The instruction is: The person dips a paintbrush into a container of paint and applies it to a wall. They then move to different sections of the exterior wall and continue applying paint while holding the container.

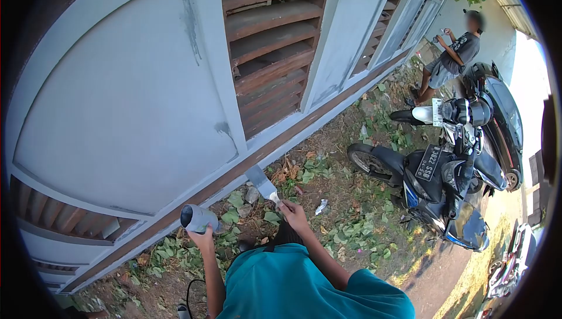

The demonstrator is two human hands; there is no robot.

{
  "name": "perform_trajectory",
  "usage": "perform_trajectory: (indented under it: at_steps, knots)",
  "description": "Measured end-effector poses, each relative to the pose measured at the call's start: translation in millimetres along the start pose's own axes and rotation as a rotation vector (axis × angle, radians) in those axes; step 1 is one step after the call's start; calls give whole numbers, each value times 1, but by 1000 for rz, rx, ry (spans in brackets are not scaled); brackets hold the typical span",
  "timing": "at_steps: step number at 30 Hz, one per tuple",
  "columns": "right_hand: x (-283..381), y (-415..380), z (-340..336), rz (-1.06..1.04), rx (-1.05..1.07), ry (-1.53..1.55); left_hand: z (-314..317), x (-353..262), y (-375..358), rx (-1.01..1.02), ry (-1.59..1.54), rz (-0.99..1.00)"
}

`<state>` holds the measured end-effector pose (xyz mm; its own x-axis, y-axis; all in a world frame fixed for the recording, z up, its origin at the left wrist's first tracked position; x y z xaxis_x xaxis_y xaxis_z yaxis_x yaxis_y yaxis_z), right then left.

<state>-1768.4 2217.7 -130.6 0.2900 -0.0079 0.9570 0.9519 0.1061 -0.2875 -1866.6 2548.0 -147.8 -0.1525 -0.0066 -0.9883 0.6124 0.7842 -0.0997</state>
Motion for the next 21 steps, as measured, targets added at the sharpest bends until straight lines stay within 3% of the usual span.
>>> perform_trajectory:
  at_steps: [7, 8, 11, 14, 19, 21]
  knots:
    - [-2, 44, -68, -64, -118, 37, 82, -16, -8, 49, 69, 27]
    - [-4, 52, -76, -232, -132, 28, 92, -17, -9, 63, 47, 16]
    - [8, 61, -103, -119, -112, -93, 118, -15, -12, 28, -4, -16]
    - [11, 76, -116, -96, 1, -92, 138, -20, -17, 14, -43, 24]
    - [71, 90, -96, -171, 213, -74, 149, -36, -37, -36, -72, -13]
    - [88, 97, -80, -102, 296, -19, 148, -36, -45, -29, -110, -18]
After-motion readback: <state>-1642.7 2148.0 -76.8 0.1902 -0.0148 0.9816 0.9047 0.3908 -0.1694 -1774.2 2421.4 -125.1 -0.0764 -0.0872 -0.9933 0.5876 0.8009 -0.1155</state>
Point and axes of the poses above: each hand's wrist, its own y-axis towards the middle knuckle, its own z-axis out of the palm, x = y × z, the point moved 4 cm from there along y, towards the middle knuckle, and after that the axes turned 5 degrees about -z, right-handed, at the moved point
